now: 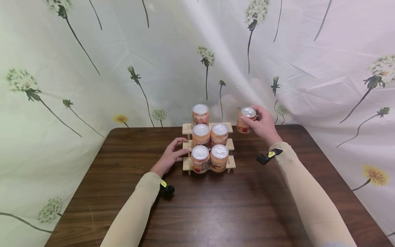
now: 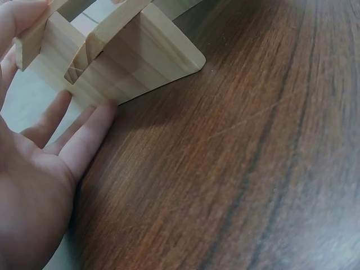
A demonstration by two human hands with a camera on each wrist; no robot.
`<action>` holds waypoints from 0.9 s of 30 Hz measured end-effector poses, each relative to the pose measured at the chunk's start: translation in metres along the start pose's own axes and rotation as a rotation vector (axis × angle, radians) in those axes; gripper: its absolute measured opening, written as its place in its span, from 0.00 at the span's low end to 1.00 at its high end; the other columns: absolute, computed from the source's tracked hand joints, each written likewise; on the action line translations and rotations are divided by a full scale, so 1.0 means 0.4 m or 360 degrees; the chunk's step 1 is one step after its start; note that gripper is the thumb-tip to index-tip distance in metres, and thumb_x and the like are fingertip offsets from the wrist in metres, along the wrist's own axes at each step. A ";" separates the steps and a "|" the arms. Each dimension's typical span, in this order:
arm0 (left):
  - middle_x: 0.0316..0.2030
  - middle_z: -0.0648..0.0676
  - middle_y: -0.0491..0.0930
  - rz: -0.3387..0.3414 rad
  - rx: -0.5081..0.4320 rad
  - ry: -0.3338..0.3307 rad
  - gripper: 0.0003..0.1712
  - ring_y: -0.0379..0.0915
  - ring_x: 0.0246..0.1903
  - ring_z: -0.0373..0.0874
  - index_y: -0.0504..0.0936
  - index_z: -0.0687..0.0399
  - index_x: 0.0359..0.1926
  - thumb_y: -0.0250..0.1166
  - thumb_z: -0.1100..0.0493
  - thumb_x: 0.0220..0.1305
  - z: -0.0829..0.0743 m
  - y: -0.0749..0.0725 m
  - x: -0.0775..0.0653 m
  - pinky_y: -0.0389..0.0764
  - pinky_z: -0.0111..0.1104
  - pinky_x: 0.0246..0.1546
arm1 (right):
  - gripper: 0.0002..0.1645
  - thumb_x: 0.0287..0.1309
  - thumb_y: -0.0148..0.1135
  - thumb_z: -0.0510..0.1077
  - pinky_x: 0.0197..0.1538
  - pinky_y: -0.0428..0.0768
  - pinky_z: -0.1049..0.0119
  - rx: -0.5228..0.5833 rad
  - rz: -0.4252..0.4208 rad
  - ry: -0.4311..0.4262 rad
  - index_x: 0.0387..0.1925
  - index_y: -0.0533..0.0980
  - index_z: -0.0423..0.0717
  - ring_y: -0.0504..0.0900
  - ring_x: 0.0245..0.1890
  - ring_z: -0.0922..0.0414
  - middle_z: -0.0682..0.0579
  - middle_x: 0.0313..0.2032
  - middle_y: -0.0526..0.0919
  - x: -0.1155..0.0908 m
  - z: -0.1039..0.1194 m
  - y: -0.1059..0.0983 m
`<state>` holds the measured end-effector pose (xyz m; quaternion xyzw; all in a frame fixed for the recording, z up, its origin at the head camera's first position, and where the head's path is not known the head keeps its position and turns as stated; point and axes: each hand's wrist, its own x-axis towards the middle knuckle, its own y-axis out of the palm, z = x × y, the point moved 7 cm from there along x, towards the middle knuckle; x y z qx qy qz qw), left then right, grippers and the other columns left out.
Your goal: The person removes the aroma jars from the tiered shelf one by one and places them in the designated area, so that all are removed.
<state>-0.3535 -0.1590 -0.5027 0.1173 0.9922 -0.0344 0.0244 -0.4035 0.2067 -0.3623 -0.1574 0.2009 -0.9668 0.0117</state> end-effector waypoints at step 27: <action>0.70 0.62 0.64 -0.0019 -0.0120 -0.0008 0.24 0.74 0.61 0.55 0.70 0.48 0.66 0.67 0.57 0.75 0.003 0.009 -0.001 0.85 0.43 0.50 | 0.33 0.63 0.76 0.52 0.49 0.77 0.59 -0.0175 0.0138 0.0094 0.60 0.73 0.40 0.79 0.49 0.48 0.41 0.54 0.83 -0.053 -0.175 0.087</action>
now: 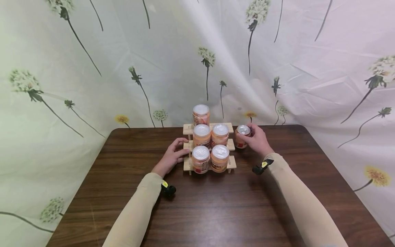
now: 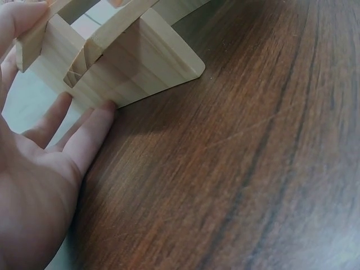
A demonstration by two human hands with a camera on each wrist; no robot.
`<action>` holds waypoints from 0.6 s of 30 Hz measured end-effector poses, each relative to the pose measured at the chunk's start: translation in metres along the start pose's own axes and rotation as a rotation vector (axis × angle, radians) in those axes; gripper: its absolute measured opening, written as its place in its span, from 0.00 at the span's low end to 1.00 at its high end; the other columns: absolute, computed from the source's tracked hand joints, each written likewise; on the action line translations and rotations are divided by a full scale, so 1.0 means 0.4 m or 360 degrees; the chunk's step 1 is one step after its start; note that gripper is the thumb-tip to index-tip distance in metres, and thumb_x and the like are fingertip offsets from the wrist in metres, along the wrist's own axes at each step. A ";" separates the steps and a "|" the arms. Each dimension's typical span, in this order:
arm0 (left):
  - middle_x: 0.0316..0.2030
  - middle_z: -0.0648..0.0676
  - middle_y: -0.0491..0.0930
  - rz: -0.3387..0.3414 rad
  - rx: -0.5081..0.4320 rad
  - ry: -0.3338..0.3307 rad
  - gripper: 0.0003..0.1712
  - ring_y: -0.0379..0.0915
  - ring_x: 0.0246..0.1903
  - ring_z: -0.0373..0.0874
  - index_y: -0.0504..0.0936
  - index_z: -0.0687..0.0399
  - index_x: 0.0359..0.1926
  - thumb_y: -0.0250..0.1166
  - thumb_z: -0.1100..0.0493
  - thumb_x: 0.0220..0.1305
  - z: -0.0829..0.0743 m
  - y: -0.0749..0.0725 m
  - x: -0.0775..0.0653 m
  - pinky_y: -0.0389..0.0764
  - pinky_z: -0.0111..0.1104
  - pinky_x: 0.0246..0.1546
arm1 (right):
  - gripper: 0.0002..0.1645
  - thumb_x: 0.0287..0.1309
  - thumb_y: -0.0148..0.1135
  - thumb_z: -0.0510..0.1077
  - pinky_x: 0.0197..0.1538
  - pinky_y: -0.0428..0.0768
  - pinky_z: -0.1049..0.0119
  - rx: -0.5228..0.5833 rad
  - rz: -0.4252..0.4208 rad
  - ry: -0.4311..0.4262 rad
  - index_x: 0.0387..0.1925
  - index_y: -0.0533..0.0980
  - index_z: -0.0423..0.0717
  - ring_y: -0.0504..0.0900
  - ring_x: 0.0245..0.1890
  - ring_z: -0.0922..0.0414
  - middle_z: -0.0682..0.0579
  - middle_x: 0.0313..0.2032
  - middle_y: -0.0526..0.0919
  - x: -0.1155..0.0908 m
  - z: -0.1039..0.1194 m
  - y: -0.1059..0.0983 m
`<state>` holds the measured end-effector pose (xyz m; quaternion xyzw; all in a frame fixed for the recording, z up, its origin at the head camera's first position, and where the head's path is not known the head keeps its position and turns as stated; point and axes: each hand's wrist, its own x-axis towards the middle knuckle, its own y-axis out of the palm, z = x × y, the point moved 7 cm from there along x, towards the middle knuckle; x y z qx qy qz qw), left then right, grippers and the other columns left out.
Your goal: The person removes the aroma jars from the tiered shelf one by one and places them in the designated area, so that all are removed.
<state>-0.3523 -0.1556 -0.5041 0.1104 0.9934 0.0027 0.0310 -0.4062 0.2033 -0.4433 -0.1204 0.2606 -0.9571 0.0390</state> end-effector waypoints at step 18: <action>0.70 0.62 0.65 0.0020 -0.0002 0.0009 0.23 0.73 0.61 0.55 0.70 0.48 0.66 0.66 0.58 0.75 -0.001 0.001 0.003 0.86 0.43 0.50 | 0.35 0.63 0.76 0.51 0.57 0.78 0.49 -0.0018 -0.0030 0.0058 0.63 0.72 0.39 0.80 0.55 0.45 0.39 0.57 0.82 -0.014 -0.023 0.018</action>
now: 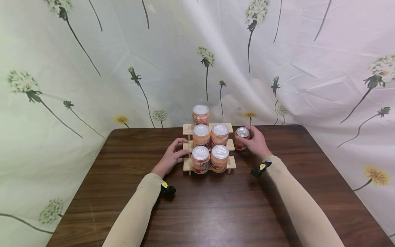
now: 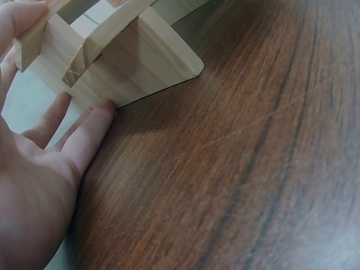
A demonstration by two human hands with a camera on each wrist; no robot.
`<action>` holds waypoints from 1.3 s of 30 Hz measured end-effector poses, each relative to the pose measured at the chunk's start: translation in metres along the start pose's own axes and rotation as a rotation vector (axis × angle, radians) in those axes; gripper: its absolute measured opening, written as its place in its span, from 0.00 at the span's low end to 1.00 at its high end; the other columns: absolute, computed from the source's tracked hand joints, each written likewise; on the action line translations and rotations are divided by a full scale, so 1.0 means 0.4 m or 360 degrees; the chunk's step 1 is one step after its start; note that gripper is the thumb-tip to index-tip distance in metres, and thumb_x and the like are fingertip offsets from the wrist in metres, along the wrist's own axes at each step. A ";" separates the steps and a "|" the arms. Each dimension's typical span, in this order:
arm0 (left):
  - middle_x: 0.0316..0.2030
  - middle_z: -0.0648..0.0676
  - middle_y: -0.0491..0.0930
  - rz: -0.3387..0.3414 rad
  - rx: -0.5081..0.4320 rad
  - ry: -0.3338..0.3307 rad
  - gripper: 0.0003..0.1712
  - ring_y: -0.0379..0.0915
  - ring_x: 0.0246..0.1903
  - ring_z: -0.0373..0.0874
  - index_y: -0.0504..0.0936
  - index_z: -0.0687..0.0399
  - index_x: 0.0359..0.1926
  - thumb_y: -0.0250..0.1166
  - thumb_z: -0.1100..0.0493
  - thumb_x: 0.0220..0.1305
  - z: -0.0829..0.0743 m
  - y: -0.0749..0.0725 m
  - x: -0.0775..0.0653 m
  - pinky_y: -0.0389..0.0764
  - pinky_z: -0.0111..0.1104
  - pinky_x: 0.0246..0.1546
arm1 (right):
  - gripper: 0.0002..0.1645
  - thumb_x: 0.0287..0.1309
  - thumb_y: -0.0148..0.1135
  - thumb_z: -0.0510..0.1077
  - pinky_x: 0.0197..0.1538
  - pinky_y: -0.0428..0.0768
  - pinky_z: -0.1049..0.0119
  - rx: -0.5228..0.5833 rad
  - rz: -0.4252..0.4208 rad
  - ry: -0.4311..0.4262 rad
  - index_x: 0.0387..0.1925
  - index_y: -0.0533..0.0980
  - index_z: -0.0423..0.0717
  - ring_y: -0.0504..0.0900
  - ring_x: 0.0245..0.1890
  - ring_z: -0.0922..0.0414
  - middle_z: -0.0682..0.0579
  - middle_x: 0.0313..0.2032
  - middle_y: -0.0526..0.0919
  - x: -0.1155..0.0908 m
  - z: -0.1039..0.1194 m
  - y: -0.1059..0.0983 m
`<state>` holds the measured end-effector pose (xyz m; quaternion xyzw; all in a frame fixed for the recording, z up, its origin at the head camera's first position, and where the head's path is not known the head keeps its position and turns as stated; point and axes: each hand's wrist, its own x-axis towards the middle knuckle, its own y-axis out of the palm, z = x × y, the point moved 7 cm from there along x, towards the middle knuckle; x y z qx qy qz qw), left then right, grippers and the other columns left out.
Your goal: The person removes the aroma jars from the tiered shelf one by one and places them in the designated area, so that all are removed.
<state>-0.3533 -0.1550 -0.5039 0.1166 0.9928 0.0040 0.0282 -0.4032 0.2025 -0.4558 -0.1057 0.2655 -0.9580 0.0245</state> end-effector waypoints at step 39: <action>0.70 0.61 0.65 -0.0027 -0.0001 0.0012 0.24 0.75 0.59 0.54 0.70 0.47 0.66 0.67 0.57 0.74 0.005 -0.001 0.000 0.85 0.41 0.49 | 0.44 0.67 0.70 0.61 0.74 0.68 0.43 -0.0023 0.0296 -0.0335 0.75 0.66 0.49 0.70 0.73 0.46 0.45 0.72 0.74 0.050 0.365 0.030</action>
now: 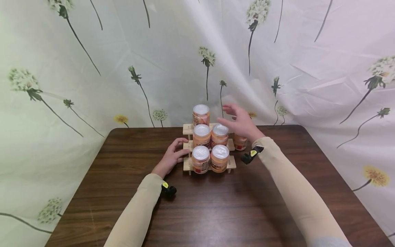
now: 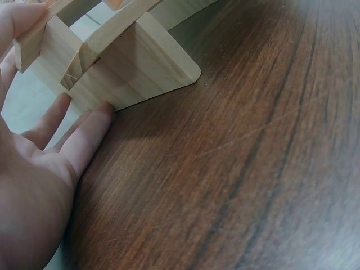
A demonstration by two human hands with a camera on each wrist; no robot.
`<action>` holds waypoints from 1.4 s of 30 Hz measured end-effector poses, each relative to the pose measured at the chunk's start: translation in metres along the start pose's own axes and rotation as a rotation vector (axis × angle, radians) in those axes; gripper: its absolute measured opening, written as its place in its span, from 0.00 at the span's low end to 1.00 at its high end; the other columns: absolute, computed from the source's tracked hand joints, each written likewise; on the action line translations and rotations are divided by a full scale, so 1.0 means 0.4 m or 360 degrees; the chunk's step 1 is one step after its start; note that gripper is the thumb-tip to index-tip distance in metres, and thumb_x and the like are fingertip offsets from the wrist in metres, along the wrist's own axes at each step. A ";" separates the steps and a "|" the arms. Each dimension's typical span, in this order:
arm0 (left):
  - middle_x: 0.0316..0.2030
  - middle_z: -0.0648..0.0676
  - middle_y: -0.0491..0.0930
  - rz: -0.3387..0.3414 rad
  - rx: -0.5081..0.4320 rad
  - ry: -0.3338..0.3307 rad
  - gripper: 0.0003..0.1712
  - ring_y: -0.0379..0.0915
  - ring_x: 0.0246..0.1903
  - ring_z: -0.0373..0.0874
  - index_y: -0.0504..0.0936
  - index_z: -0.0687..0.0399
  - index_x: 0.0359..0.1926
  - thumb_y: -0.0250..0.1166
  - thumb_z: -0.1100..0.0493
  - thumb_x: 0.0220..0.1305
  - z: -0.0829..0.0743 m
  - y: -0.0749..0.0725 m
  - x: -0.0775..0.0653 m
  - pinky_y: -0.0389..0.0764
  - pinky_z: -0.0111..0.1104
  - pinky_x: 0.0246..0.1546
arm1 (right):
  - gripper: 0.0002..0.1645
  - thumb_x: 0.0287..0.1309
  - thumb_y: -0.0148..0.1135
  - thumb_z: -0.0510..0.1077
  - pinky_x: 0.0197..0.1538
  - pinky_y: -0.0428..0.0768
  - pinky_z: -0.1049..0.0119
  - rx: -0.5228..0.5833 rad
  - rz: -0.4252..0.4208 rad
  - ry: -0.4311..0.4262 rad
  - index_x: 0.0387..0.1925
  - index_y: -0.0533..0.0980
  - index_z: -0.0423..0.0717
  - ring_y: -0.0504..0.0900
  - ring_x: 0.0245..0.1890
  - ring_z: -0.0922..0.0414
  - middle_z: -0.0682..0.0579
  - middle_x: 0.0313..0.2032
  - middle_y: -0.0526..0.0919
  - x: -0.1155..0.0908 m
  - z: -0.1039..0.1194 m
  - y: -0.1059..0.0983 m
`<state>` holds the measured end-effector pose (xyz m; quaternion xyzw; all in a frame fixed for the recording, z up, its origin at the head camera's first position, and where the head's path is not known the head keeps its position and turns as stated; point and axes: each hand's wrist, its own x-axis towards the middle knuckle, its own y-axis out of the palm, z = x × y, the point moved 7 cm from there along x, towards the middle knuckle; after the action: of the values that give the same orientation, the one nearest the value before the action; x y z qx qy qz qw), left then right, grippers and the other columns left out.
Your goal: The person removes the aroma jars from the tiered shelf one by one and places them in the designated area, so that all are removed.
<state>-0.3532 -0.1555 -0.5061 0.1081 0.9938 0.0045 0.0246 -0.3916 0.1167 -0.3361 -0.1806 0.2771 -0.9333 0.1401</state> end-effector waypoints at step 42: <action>0.69 0.61 0.68 -0.0002 0.0005 0.0005 0.24 0.75 0.58 0.53 0.71 0.48 0.66 0.67 0.57 0.74 -0.003 0.001 -0.003 0.86 0.41 0.47 | 0.36 0.64 0.74 0.56 0.55 0.81 0.54 -0.0157 0.0316 0.0016 0.66 0.73 0.44 0.81 0.54 0.51 0.47 0.55 0.82 0.135 0.103 0.130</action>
<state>-0.3518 -0.1553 -0.5049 0.1076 0.9939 0.0032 0.0230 -0.4145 0.0357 -0.3194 -0.1543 0.3398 -0.9009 0.2214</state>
